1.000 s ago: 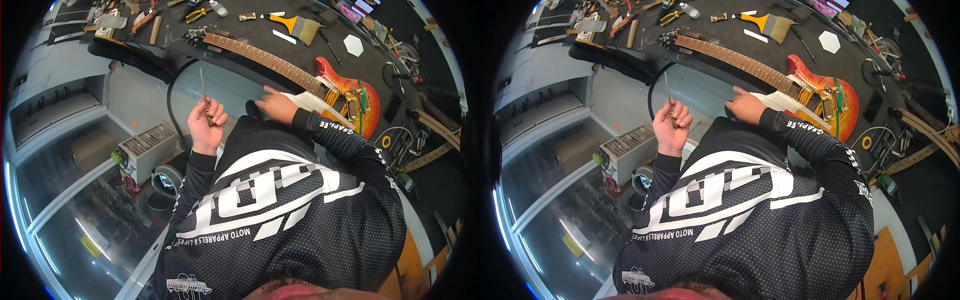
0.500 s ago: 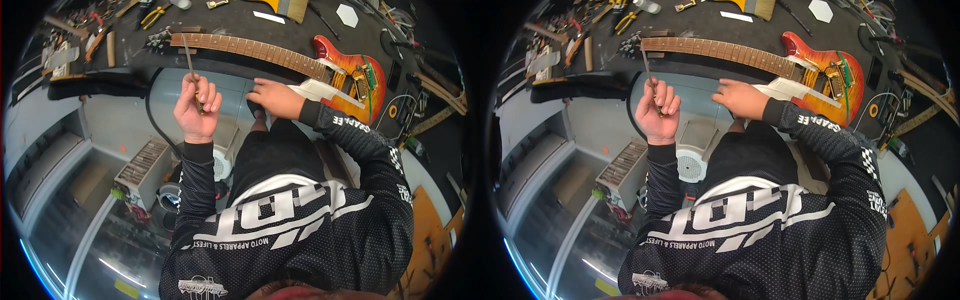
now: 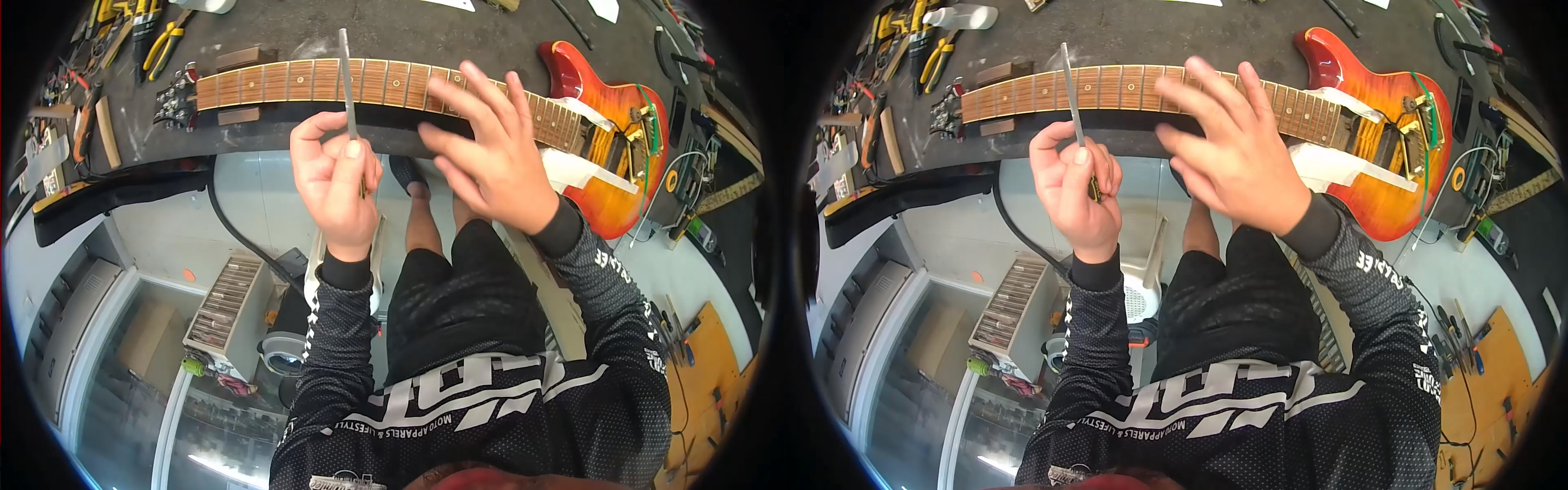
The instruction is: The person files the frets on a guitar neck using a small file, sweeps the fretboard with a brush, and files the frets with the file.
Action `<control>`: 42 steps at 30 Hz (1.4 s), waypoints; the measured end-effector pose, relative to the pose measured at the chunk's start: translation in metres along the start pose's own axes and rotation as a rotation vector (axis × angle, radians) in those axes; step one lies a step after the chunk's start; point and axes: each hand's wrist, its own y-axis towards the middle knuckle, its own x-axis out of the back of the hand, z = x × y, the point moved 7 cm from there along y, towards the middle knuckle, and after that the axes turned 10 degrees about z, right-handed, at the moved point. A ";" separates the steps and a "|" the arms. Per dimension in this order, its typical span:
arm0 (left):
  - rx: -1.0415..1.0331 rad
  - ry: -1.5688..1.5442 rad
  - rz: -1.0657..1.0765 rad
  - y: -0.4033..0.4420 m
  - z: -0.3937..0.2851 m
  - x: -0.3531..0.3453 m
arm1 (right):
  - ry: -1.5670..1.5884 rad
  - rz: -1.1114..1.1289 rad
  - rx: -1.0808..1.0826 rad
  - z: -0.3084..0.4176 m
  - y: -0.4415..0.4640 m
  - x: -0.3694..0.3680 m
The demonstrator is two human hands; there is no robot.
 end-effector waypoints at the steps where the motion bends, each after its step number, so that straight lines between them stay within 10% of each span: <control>1: 0.001 0.056 -0.067 -0.001 0.000 -0.002 | -0.023 0.021 0.050 0.001 -0.004 0.004; 12: -0.242 0.836 0.017 -0.009 0.004 -0.042 | 0.017 -0.105 -0.132 -0.043 -0.009 0.004; 42: -0.219 0.962 0.153 -0.075 0.026 -0.035 | -0.100 -0.054 -0.084 -0.043 -0.016 -0.009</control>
